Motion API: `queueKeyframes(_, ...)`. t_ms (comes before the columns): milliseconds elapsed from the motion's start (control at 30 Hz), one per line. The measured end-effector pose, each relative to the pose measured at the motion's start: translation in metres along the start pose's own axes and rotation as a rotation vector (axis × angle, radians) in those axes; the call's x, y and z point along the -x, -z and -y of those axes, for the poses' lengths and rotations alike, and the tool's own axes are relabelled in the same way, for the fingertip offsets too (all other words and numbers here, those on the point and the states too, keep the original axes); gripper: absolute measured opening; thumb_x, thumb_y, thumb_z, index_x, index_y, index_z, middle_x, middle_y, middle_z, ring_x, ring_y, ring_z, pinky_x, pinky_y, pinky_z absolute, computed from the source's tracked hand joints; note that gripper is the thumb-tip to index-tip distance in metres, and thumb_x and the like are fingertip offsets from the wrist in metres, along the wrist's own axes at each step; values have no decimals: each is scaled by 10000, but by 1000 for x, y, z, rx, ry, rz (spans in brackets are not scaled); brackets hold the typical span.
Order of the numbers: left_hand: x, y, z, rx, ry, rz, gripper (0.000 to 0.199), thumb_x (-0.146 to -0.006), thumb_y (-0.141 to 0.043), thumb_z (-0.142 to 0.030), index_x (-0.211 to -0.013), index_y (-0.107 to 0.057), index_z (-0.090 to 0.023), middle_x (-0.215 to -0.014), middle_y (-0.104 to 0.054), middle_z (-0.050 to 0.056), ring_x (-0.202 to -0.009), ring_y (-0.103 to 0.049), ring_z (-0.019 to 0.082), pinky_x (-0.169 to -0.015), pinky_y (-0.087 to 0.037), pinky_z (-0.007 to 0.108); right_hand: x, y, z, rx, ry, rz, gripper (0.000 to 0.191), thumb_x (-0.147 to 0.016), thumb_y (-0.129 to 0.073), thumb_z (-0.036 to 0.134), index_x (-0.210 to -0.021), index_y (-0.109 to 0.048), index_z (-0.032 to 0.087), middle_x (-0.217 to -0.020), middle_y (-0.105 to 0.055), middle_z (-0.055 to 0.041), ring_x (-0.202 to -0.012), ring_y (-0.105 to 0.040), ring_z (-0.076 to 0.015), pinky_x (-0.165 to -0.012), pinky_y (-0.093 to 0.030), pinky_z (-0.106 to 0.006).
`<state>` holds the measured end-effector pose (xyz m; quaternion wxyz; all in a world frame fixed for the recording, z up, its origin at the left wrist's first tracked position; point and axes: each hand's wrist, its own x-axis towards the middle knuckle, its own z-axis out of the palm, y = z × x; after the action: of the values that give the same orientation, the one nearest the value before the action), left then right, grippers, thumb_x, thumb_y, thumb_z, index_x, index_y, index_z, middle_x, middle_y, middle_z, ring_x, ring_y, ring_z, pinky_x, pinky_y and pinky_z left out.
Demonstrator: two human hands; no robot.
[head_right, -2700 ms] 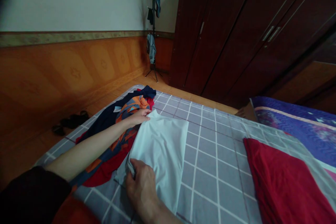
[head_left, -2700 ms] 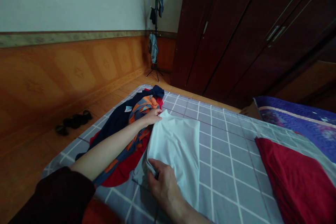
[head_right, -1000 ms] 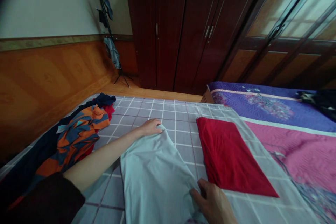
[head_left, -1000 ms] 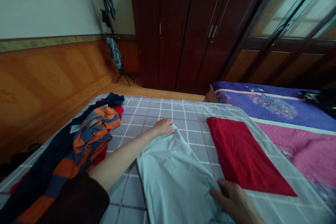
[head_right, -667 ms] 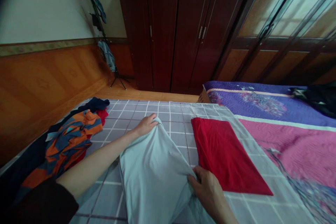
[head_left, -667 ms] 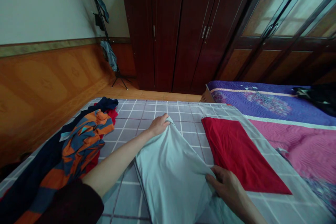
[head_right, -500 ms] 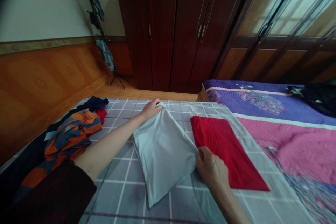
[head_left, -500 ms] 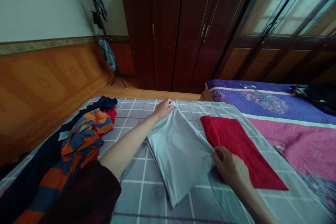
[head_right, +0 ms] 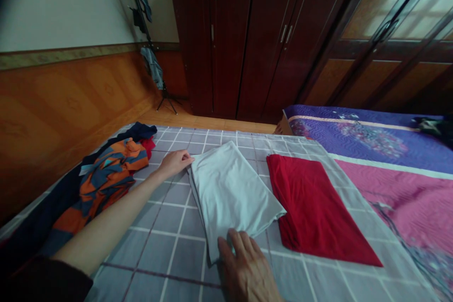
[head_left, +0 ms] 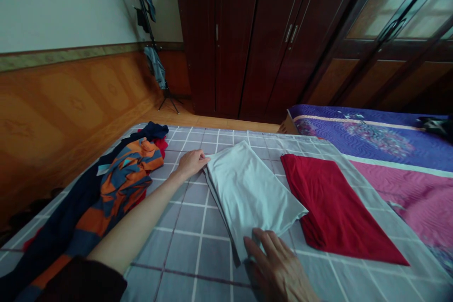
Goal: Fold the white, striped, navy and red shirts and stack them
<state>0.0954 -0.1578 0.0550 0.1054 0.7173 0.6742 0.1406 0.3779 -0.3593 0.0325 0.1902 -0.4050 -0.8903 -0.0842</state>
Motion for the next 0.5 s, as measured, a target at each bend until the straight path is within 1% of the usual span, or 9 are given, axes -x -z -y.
queueKeyframes(67,2,-4,0,0,40,-2,290,-814,-536,-492,-827,-644,-223,-864,-700,36,-837,-643,210,-683,-439,262,-7,-1,-2,-16,-4,-9,395,-731,-445,49,-1059,-577,226,-1017,-627,-91,-843,-598,-235,-665,-533,-332)
queueKeyframes(133,-1,-9,-3,1,76,-6,319,-800,-537,-525,-847,-649,-230,-877,-702,35,-841,-643,213,-672,-437,261,-11,0,-4,-65,-14,-3,332,-737,-435,25,-953,-593,223,-955,-623,-78,-798,-590,-212,-639,-523,-302)
queueKeyframes(200,-6,-15,-7,2,108,-7,285,-785,-558,-492,-853,-654,-232,-875,-705,32,-835,-644,213,-655,-435,258,-12,2,-5,-119,-21,16,309,-733,-435,6,-893,-594,218,-929,-617,-67,-788,-584,-196,-637,-514,-278)
queueKeyframes(267,-11,-18,-9,4,127,-3,198,-779,-572,-402,-827,-658,-230,-851,-706,23,-817,-645,205,-638,-431,251,-10,3,-7,-161,-22,13,314,-741,-431,-1,-902,-597,212,-937,-615,-67,-803,-581,-191,-652,-511,-273)
queueKeyframes(333,-12,-17,-7,12,128,2,143,-782,-560,-326,-800,-659,-225,-830,-707,14,-798,-644,192,-631,-429,243,-5,3,-9,-192,-23,-2,326,-760,-419,-2,-930,-600,209,-955,-616,-71,-822,-580,-190,-667,-511,-277)
queueKeyframes(433,-8,-11,0,25,107,-2,143,-804,-534,-288,-837,-652,-214,-855,-705,6,-796,-640,168,-645,-436,229,2,3,-11,-197,-26,-23,314,-794,-414,18,-963,-597,209,-984,-622,-78,-857,-582,-199,-696,-513,-296)
queueKeyframes(500,-3,-7,6,21,95,-4,150,-816,-522,-280,-866,-643,-205,-864,-701,11,-802,-638,163,-655,-439,226,5,4,-11,-166,-27,-13,307,-798,-420,31,-968,-598,215,-997,-629,-78,-872,-587,-204,-698,-514,-298)
